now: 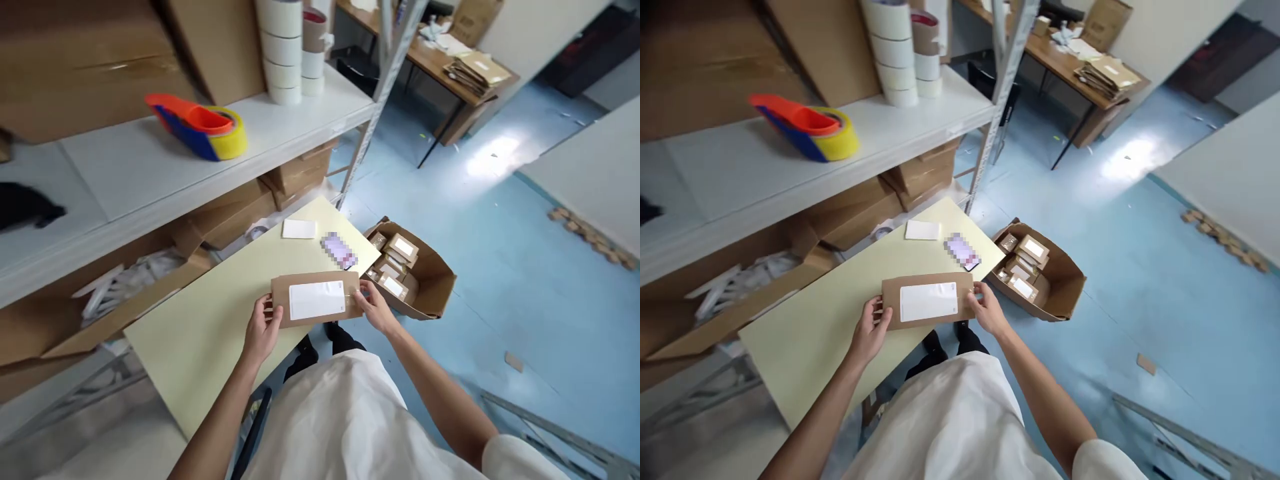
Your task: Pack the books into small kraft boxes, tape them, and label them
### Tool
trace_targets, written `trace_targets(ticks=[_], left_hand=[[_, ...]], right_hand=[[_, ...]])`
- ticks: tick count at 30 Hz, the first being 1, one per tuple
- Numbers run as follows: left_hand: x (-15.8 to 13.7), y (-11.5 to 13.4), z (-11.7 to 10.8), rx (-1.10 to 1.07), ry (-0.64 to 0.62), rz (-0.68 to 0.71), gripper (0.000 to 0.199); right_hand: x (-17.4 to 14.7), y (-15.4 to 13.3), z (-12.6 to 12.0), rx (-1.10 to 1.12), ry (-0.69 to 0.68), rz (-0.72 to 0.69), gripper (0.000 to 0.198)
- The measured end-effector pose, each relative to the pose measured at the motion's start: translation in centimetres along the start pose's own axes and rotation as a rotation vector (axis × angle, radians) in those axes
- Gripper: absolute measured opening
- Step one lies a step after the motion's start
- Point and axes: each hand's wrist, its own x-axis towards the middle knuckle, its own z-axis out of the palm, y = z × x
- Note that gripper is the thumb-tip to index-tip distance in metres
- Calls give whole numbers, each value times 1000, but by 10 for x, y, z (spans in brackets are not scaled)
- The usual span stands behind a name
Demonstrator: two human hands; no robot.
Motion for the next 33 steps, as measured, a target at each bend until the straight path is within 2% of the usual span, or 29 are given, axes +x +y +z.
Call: trace_targets(ticks=[3, 6, 9, 14, 17, 21, 24, 27, 30, 33], left_hand=[[10, 40, 32, 95, -150, 93, 52], [23, 78, 79, 225, -316, 163, 53], [43, 111, 142, 345, -453, 216, 50], [82, 155, 262, 493, -495, 287, 48], [104, 179, 323, 494, -552, 289, 44], [130, 199, 384, 447, -596, 277, 43], [145, 204, 414, 396, -617, 265, 52], [152, 203, 426, 258, -668, 214, 61], [150, 197, 417, 148, -687, 151, 59], [137, 187, 388, 142, -670, 142, 46]], right_hand=[[-20, 21, -43, -46, 169, 53, 40], [-36, 48, -86, -84, 339, 144, 38], [-42, 86, -123, -34, 484, 226, 40], [-26, 157, -179, 56, 630, 242, 45], [-5, 188, -211, 77, 672, 247, 47], [23, 212, -249, 150, 601, 196, 45], [38, 225, -262, 240, 630, 181, 49], [44, 234, -259, 328, 703, 236, 61], [45, 239, -246, 329, 709, 265, 65], [43, 237, -231, 334, 655, 261, 64]])
